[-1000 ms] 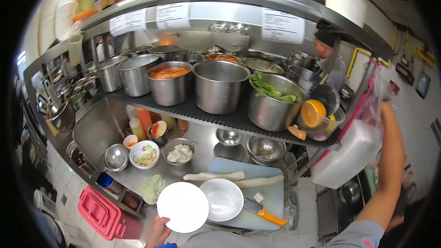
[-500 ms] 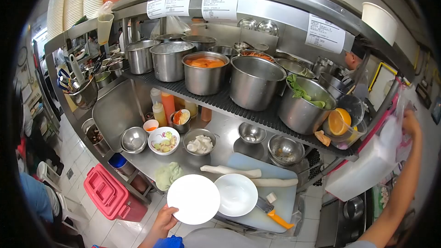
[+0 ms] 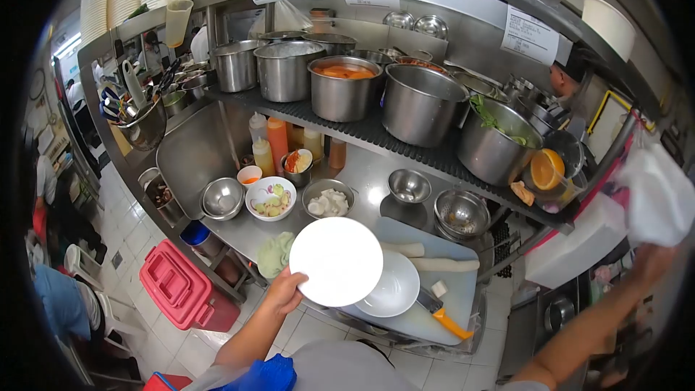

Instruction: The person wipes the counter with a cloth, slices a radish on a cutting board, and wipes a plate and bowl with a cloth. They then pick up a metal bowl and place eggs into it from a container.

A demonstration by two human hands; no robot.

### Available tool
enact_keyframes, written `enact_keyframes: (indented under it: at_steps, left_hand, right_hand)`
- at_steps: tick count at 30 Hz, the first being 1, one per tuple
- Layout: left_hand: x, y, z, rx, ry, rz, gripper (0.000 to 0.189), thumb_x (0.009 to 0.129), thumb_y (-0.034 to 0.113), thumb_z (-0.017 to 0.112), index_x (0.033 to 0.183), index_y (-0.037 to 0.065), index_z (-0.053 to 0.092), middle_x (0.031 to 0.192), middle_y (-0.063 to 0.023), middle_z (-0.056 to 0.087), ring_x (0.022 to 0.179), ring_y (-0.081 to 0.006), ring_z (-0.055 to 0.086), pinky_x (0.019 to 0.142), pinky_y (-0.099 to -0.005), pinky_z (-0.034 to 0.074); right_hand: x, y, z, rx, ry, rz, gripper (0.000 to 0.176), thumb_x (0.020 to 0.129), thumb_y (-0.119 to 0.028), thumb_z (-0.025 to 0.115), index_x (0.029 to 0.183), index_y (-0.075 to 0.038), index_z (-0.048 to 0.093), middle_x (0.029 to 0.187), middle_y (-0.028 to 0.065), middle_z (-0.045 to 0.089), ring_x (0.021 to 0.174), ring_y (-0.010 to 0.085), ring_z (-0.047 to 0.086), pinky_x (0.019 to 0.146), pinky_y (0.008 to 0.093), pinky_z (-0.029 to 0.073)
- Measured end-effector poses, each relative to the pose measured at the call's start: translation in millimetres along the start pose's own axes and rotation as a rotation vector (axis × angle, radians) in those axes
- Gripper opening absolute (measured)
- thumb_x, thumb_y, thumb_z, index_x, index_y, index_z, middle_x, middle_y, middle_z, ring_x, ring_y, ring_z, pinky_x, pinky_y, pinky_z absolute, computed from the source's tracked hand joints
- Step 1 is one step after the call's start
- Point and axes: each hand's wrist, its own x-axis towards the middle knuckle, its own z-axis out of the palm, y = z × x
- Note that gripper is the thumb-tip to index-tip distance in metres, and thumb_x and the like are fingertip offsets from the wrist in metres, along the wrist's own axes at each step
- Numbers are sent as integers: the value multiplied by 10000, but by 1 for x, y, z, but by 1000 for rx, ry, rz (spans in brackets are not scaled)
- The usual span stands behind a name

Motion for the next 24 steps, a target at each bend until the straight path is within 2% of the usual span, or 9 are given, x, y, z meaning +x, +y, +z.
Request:
enact_keyframes:
  at_steps: [2,4,8,12,16,19,20,22,24]
  left_hand:
    - [5,6,13,-15,-50,-27,485,826,-31,469,1308,-33,421,1228,-173,571,1083,-278,611,877,-402,542]
    - [8,12,22,-9,-75,-54,484,830,-29,470,1311,-30,417,1224,-175,572,1069,-275,616,849,-407,552]
    - [14,13,26,30,-119,-122,471,853,21,482,1319,-7,417,1236,-154,566,1058,-263,618,853,-421,549]
    - [20,6,17,44,-128,-136,460,847,29,496,1300,-4,428,1215,-150,573,1036,-253,625,842,-410,550]
    - [9,17,15,19,-60,-157,436,847,3,482,1281,-14,444,1108,-146,619,915,-234,668,694,-352,580]
    - [9,15,1,53,-28,-162,431,839,8,471,1270,0,455,1053,-122,617,783,-183,656,519,-271,510]
    - [13,14,-4,54,-32,-169,431,839,8,471,1270,0,455,1053,-122,617,783,-183,656,519,-271,510]
    - [19,12,-14,154,-104,-199,471,843,33,476,1311,19,423,1162,-155,580,933,-233,653,704,-361,588]
    - [23,7,-10,143,-85,-211,468,844,33,477,1309,18,428,1166,-157,581,938,-242,656,714,-373,588]
  right_hand:
    - [-54,-12,41,-61,-129,93,170,957,-211,455,977,-81,563,1160,185,604,1075,250,603,915,414,503]
    - [-119,6,75,421,-230,387,152,969,-187,479,990,-57,555,1245,197,561,1162,293,553,994,417,451]
    - [-193,-53,178,75,-839,-35,97,865,-7,602,954,-45,602,1122,118,660,1103,306,601,965,417,449]
    - [-276,-59,231,18,-1038,-257,132,861,-79,590,984,-62,634,1095,68,662,1083,243,595,941,405,435]
    - [-296,-59,239,129,-1064,24,142,826,-38,629,961,-60,594,1039,69,661,1046,266,608,902,401,447]
    - [-290,-60,231,156,-1051,199,134,815,-40,628,935,-59,572,995,82,655,995,274,614,874,403,447]
    - [-287,-57,229,145,-1066,252,145,803,-36,635,924,-60,559,989,89,654,977,283,618,861,399,451]
    - [-283,-54,230,116,-1058,237,145,825,-38,606,966,-55,581,956,102,653,914,266,635,812,364,480]
    - [-276,-56,235,137,-1120,535,163,854,-43,572,1013,-52,606,934,102,655,860,219,644,763,320,496]
